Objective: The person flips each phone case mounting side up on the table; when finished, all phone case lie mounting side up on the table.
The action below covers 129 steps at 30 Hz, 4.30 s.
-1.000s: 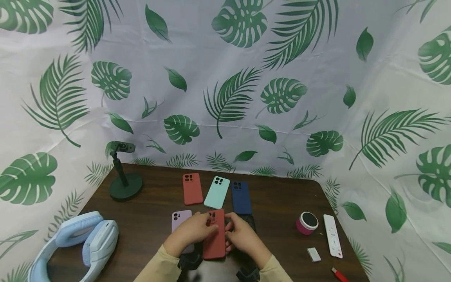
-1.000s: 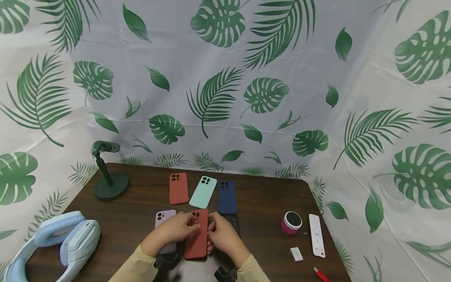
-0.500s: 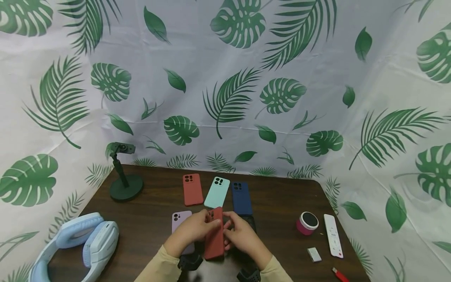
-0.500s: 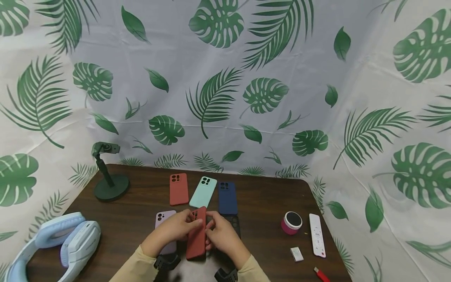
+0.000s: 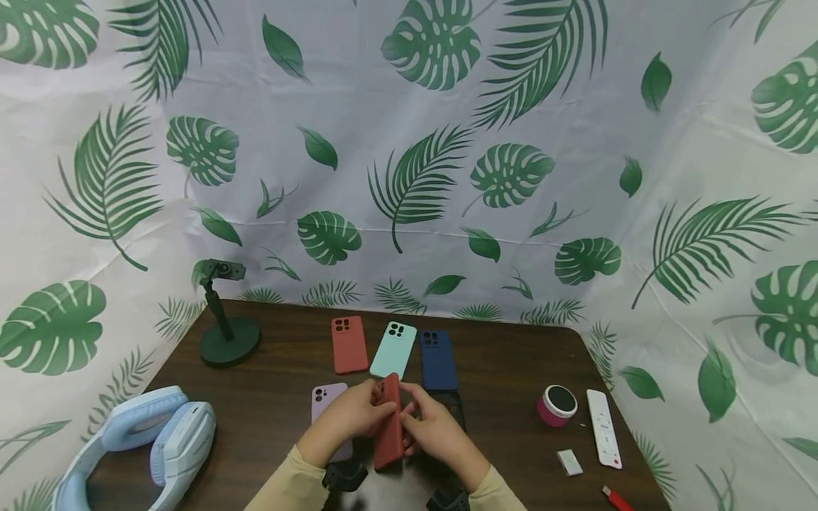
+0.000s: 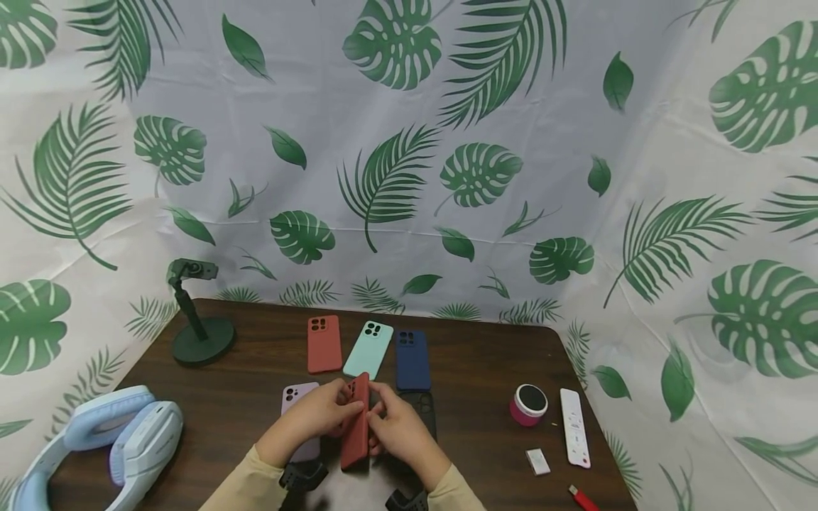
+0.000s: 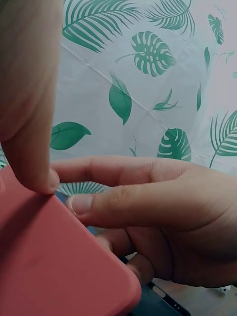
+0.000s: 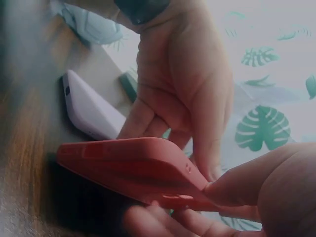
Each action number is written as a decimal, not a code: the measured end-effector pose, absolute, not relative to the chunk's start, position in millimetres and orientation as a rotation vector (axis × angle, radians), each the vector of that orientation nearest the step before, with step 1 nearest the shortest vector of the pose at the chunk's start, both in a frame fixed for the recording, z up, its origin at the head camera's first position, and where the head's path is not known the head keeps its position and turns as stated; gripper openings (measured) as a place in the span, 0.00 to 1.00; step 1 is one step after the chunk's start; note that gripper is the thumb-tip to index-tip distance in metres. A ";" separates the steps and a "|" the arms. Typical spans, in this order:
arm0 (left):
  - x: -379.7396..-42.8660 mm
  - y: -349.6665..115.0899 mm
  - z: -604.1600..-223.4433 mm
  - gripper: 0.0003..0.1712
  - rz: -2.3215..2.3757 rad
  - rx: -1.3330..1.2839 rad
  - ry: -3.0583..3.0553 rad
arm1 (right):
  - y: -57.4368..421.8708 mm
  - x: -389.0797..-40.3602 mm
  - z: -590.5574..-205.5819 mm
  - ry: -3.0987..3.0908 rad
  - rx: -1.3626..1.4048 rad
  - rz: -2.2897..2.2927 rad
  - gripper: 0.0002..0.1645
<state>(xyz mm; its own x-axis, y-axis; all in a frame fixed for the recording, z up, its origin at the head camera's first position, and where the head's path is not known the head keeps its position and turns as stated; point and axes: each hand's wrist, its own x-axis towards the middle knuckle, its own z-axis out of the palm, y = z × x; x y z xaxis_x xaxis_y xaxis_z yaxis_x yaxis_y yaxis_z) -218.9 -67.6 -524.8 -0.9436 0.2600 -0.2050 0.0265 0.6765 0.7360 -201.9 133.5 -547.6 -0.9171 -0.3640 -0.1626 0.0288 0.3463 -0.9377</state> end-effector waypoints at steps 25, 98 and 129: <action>-212.8 -69.6 -516.2 0.20 1.329 0.208 2.464 | 124.7 -195.0 -546.7 2.235 -0.352 -1.447 0.39; -192.2 -118.9 -535.1 0.03 1.689 0.431 2.618 | 102.0 -196.4 -536.7 1.940 -0.211 -1.897 0.23; -212.2 -185.1 -593.5 0.05 1.582 -0.128 2.613 | 51.1 -194.4 -580.6 2.168 -0.107 -1.782 0.18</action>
<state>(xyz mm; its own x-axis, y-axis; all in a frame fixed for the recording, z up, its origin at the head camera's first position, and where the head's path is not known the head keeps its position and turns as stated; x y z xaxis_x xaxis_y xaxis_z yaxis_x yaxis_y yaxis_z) -212.2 -185.1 -593.5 -0.9930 -0.0278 -0.1152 -0.1150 0.4620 0.8794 -194.4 51.1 -580.6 -0.9422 -0.2648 -0.2053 0.1503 0.2139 -0.9652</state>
